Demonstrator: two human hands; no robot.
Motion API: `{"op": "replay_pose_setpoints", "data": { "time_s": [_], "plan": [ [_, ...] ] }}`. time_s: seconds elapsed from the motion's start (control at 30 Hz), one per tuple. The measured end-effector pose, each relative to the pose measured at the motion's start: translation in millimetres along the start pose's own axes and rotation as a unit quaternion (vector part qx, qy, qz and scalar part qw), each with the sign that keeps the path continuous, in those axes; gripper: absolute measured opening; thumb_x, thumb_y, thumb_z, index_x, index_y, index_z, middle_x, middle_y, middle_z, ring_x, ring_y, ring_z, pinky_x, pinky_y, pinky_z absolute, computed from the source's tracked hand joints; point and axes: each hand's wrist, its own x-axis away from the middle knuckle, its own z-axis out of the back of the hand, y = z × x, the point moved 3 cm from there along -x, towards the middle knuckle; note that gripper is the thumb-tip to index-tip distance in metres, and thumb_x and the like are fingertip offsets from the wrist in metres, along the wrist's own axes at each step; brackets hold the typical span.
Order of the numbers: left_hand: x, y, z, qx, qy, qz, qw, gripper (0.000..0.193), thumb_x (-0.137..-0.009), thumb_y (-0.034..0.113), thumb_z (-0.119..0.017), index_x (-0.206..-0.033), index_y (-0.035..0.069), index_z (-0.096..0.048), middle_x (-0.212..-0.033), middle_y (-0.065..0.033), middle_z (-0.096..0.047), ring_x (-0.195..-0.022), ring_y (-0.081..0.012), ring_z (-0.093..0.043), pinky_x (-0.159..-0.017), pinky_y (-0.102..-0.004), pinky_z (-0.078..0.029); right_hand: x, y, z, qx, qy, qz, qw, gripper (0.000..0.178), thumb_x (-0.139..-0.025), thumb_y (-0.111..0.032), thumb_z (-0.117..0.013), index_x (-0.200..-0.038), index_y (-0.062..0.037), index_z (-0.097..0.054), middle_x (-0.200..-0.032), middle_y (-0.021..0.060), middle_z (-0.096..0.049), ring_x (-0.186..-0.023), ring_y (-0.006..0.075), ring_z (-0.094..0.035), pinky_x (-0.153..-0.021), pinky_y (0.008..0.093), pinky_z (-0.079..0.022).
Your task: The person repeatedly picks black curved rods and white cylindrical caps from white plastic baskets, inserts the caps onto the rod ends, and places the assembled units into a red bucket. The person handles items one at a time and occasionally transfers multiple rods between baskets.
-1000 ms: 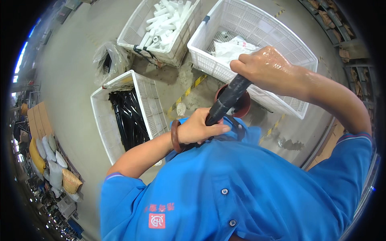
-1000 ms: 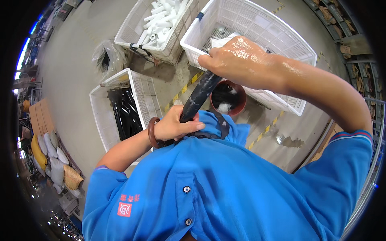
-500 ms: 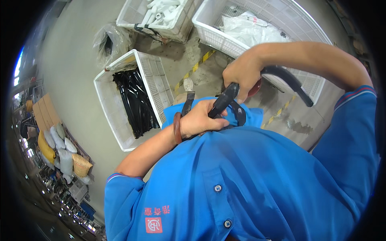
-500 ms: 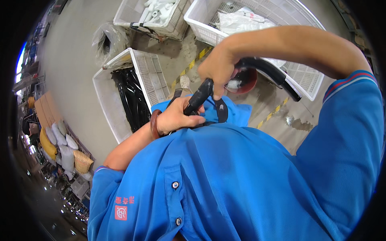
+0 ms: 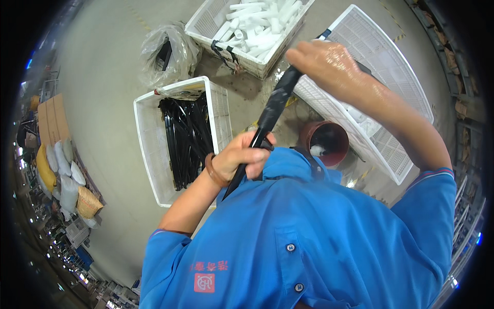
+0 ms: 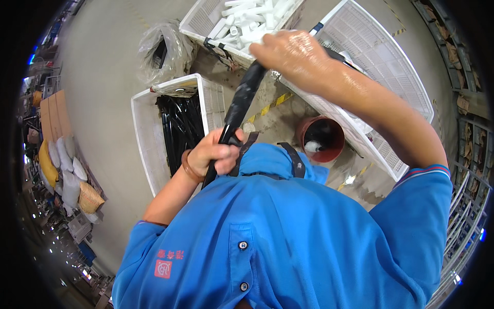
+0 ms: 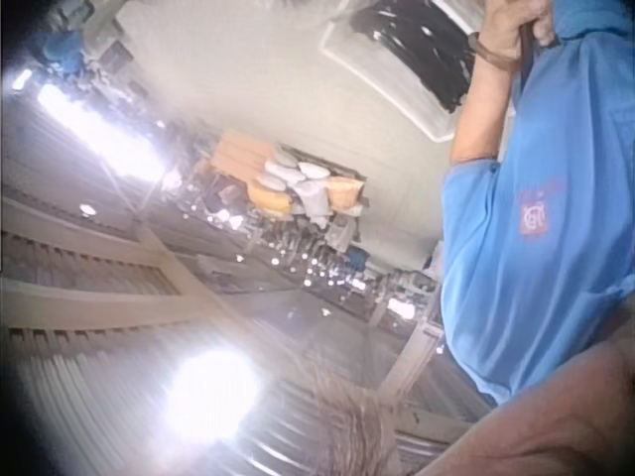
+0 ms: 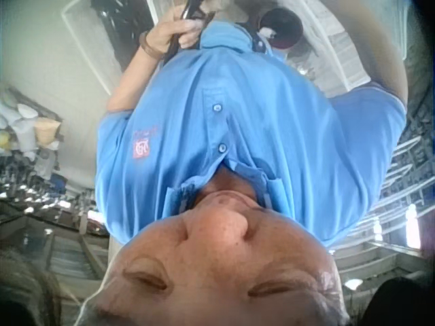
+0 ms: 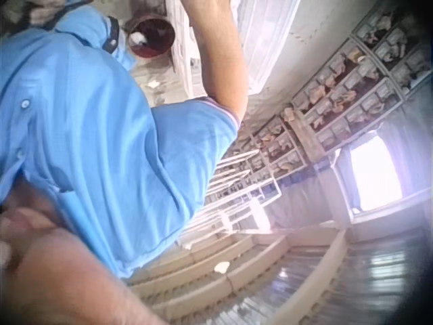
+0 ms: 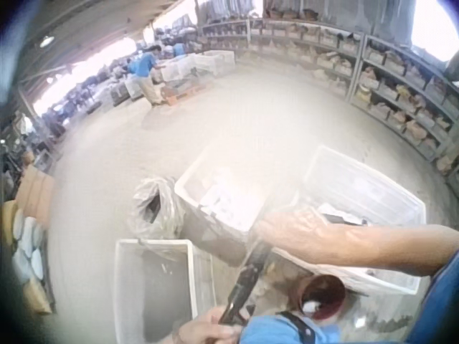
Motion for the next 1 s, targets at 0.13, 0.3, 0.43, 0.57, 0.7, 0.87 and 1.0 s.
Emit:
{"op": "replay_pose_setpoints", "data": {
  "time_s": [0.13,0.3,0.43,0.57,0.7,0.87,1.0],
  "plan": [
    [5,23,14,-0.121,0.048,0.041,0.991,0.042,-0.093,0.014,-0.066,-0.126,0.004,-0.043,-0.073,0.0008,-0.047,-0.04,-0.0037,-0.037,-0.037,-0.0206,-0.029,-17,35,-8,-0.173,-0.142,-0.082,0.971,0.018,-0.077,-0.015,-0.07,-0.087,-0.0048,-0.059,-0.065,0.0101,-0.064,-0.067,0.0305,-0.066,-0.06,0.0439,-0.049],
    [-11,20,1,-0.276,0.073,-0.031,0.958,0.025,-0.091,0.023,-0.073,-0.104,0.008,-0.058,-0.074,0.0073,-0.05,-0.071,-0.0017,-0.047,-0.066,-0.021,-0.039,-31,59,-21,-0.489,-0.516,-0.08,0.698,0.024,-0.08,-0.019,-0.075,-0.081,-0.0002,-0.06,-0.056,0.0024,-0.054,-0.045,0.0134,-0.053,-0.042,0.032,-0.041],
    [-20,19,-5,-0.282,0.133,0.002,0.95,0.025,-0.091,0.022,-0.072,-0.106,0.007,-0.057,-0.075,0.0068,-0.051,-0.07,-0.0014,-0.046,-0.064,-0.0194,-0.038,-62,44,-16,-0.4,-0.53,0.031,0.747,0.019,-0.078,-0.014,-0.073,-0.078,-0.0013,-0.06,-0.06,0.0076,-0.06,-0.049,0.0186,-0.058,-0.045,0.0322,-0.045],
    [-31,36,-16,-0.162,0.114,-0.096,0.975,0.023,-0.096,0.019,-0.066,-0.111,0.005,-0.055,-0.071,0.0068,-0.047,-0.056,0.0006,-0.038,-0.051,-0.0187,-0.03,-84,2,-7,-0.133,-0.175,0.363,0.906,0.015,-0.071,-0.013,-0.069,-0.08,-0.005,-0.06,-0.069,0.0126,-0.063,-0.071,0.0303,-0.069,-0.057,0.04,-0.052],
    [-41,37,-21,-0.146,0.19,-0.057,0.969,0.023,-0.095,0.018,-0.067,-0.111,0.005,-0.057,-0.078,0.0064,-0.051,-0.065,-0.0005,-0.042,-0.059,-0.0188,-0.036,-88,-13,-10,-0.064,-0.113,0.451,0.883,0.016,-0.069,-0.016,-0.066,-0.075,-0.0024,-0.058,-0.072,0.0136,-0.063,-0.056,0.0287,-0.064,-0.045,0.0393,-0.047],
    [-64,23,-30,-0.225,0.261,-0.167,0.924,0.028,-0.091,0.024,-0.072,-0.106,0.003,-0.061,-0.083,0.0037,-0.058,-0.074,-0.002,-0.049,-0.066,-0.0209,-0.043,-92,-20,-28,-0.124,-0.378,0.436,0.808,0.018,-0.07,-0.026,-0.076,-0.08,-0.0106,-0.072,-0.076,0.0124,-0.07,-0.073,0.0322,-0.069,-0.062,0.0426,-0.052],
    [-54,22,-19,-0.135,0.249,-0.105,0.953,0.019,-0.095,0.015,-0.065,-0.11,0.005,-0.058,-0.075,0.0041,-0.054,-0.056,-0.0016,-0.046,-0.051,-0.0186,-0.039,-109,-36,-50,-0.107,-0.496,0.428,0.748,0.028,-0.07,-0.032,-0.08,-0.084,-0.0104,-0.07,-0.081,0.0113,-0.07,-0.081,0.0332,-0.068,-0.07,0.0453,-0.052]
  ]
}}
